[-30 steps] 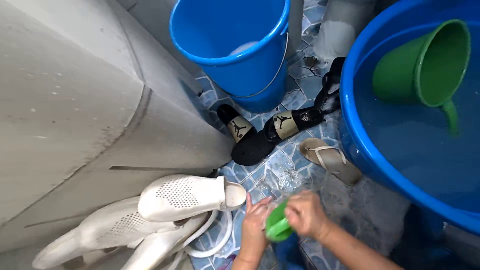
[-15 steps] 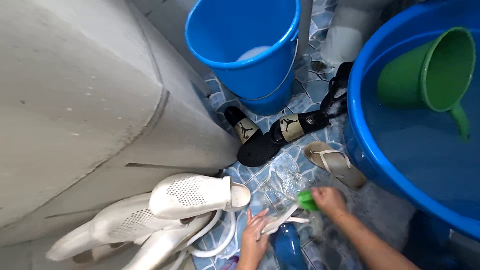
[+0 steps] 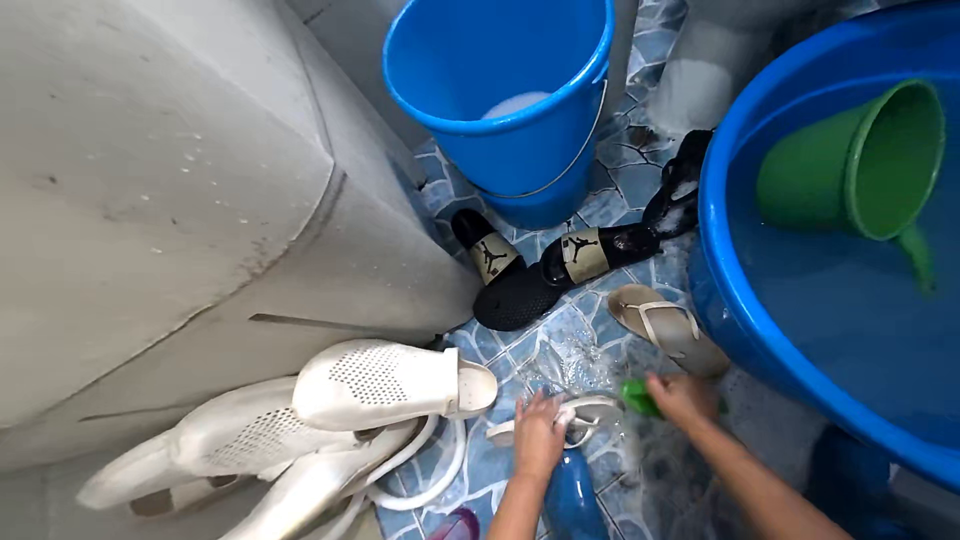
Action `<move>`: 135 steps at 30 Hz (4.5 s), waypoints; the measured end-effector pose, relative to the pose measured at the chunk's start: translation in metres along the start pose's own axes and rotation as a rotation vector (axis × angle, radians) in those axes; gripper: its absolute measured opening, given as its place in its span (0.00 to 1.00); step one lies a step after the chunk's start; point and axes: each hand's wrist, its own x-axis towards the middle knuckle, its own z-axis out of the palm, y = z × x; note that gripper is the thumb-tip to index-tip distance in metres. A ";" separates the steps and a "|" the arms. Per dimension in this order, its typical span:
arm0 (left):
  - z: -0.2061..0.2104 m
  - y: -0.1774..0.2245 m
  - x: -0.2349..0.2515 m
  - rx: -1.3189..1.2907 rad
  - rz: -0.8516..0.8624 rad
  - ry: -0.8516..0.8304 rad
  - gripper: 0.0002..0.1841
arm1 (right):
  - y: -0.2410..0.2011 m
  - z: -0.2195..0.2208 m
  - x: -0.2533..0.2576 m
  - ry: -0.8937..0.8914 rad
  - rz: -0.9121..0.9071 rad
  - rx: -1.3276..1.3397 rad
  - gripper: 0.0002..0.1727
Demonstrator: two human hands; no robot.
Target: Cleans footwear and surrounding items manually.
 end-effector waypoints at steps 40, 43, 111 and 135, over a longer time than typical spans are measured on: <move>0.027 -0.010 -0.012 -0.207 0.102 0.175 0.14 | 0.031 0.021 -0.022 -0.212 0.126 -0.246 0.37; 0.027 -0.010 -0.007 -0.202 0.137 0.235 0.13 | 0.014 0.019 -0.032 -0.055 0.050 0.035 0.35; -0.064 0.028 -0.036 -0.292 0.432 0.530 0.11 | -0.067 -0.013 -0.044 0.070 -0.652 0.165 0.26; -0.038 -0.003 -0.059 -0.381 0.351 0.643 0.11 | -0.055 -0.004 -0.020 -0.092 -0.576 -0.041 0.30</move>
